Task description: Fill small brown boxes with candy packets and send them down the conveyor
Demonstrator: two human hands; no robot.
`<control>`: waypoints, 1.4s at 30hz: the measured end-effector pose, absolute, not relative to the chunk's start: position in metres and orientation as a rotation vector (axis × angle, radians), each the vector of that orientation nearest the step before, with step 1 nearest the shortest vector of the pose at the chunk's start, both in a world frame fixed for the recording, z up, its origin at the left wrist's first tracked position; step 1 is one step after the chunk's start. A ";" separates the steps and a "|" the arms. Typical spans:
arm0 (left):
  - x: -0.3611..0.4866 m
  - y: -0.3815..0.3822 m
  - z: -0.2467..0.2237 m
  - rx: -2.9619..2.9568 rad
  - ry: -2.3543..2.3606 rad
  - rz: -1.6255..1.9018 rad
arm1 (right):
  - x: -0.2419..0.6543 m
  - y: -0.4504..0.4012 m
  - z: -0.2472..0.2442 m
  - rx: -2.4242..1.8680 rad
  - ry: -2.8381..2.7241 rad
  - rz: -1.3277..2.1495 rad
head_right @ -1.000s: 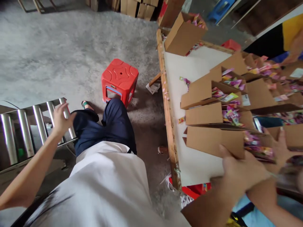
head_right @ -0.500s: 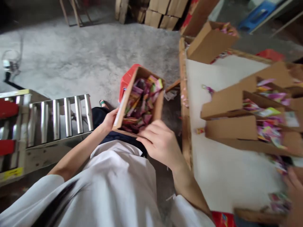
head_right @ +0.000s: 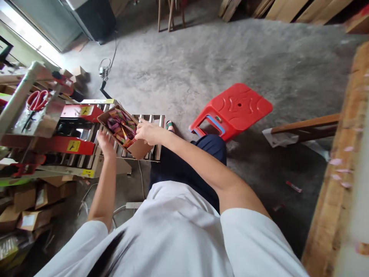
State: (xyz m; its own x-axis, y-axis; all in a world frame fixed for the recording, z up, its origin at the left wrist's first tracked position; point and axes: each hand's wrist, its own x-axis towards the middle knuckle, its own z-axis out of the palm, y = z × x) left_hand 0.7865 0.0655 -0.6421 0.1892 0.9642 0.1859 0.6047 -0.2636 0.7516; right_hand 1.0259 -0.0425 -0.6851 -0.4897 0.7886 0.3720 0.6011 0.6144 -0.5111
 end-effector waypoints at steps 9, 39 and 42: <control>0.806 0.109 -0.605 2.202 1.314 0.961 | 0.956 -0.050 -0.660 -1.275 -1.683 0.499; 0.830 0.104 -0.612 3.014 0.782 -0.049 | 0.978 -0.037 -0.683 -1.500 -1.218 0.806; 0.839 0.115 -0.610 2.978 0.605 -0.319 | 0.981 -0.039 -0.680 -1.513 -1.233 0.814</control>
